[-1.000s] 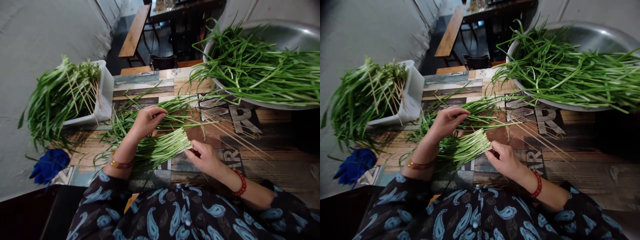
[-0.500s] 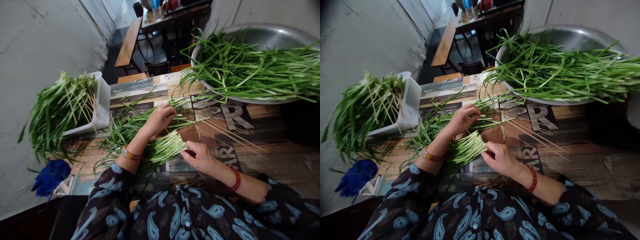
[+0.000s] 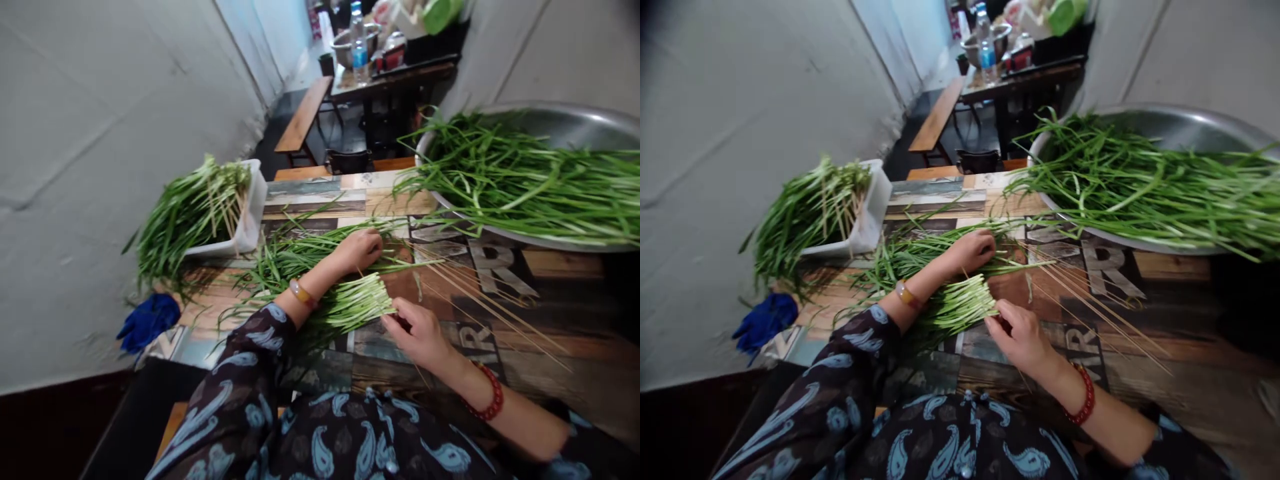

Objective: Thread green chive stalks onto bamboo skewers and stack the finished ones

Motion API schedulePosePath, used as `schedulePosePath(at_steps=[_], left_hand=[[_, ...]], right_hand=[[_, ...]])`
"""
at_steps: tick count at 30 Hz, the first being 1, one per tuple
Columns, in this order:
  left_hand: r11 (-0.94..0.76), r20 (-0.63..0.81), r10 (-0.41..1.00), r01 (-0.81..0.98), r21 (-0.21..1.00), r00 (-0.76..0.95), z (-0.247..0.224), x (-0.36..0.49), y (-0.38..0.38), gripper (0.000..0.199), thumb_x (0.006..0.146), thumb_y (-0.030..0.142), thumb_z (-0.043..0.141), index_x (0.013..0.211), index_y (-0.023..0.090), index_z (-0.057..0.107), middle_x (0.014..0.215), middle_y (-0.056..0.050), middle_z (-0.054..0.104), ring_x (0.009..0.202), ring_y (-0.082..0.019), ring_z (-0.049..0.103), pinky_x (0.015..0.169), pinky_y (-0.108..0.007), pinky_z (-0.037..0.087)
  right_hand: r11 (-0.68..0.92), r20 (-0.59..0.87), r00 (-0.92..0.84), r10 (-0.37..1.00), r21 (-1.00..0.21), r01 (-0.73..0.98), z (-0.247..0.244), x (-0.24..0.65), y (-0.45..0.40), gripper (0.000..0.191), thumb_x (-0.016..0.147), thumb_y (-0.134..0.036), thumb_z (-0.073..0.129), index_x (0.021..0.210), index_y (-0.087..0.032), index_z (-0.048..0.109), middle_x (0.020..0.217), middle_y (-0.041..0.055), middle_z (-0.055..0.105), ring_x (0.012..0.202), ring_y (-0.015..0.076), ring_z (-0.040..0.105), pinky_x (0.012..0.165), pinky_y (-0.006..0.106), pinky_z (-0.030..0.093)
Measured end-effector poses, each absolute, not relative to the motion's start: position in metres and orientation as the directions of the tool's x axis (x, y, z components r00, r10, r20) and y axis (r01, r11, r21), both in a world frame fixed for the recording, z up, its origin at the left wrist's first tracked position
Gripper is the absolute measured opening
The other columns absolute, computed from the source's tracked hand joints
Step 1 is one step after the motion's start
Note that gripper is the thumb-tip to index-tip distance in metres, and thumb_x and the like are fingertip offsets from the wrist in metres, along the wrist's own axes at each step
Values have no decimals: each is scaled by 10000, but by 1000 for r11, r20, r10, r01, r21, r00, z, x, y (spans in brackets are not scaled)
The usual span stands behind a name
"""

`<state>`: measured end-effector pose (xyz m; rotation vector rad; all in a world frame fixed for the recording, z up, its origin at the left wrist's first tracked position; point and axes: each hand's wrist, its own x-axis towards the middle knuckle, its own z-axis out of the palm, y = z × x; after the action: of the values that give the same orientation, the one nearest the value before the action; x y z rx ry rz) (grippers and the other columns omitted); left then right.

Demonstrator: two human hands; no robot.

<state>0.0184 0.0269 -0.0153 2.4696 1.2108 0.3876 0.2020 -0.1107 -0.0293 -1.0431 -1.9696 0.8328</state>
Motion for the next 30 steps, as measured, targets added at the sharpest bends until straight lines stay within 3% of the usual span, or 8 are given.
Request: schedulePosePath(at_steps=[5, 10, 15, 21, 30], left_hand=[[-390, 123, 906, 685, 615, 406, -8, 10, 26, 73, 823, 117, 545, 786, 126, 608, 729, -31, 591, 676, -134, 487, 662, -254, 391], [-257, 157, 958, 481, 838, 239, 16, -10, 1, 121, 835, 214, 565, 823, 110, 625, 663, 20, 524, 630, -97, 430, 618, -230, 346], [22, -46, 992, 200, 979, 116, 22, -31, -44, 332, 781, 443, 672, 726, 122, 607, 603, 40, 465, 538, -64, 367, 518, -211, 271], [138, -129, 984, -63, 988, 126, 10, -31, -64, 360, 724, 467, 751, 796, 120, 685, 666, 11, 560, 577, -64, 425, 550, -198, 310], [169, -157, 984, -178, 969, 79, 13, -32, -65, 306, 727, 423, 770, 825, 134, 745, 685, -3, 615, 586, -68, 445, 558, -204, 324]], right_hand=[[379, 202, -428, 881, -843, 382, -37, 206, -114, 219, 930, -278, 480, 715, -243, 461, 544, -28, 526, 489, 139, 528, 520, 259, 380], [267, 104, -422, 900, -899, 347, -36, 206, -115, 228, 942, -312, 479, 728, -237, 501, 551, -31, 566, 426, 121, 547, 493, 245, 408], [232, 101, -350, 931, -906, 354, -31, 203, -110, 195, 932, -341, 499, 797, -214, 561, 567, -40, 562, 422, 103, 513, 474, 225, 389], [289, 160, -323, 933, -866, 407, -25, 196, -105, 172, 922, -319, 513, 855, -195, 611, 653, -2, 616, 573, 130, 550, 574, 236, 415], [353, 184, -377, 908, -821, 450, -9, 194, -101, 134, 939, -260, 513, 886, -195, 617, 678, -12, 633, 575, 112, 567, 587, 212, 432]])
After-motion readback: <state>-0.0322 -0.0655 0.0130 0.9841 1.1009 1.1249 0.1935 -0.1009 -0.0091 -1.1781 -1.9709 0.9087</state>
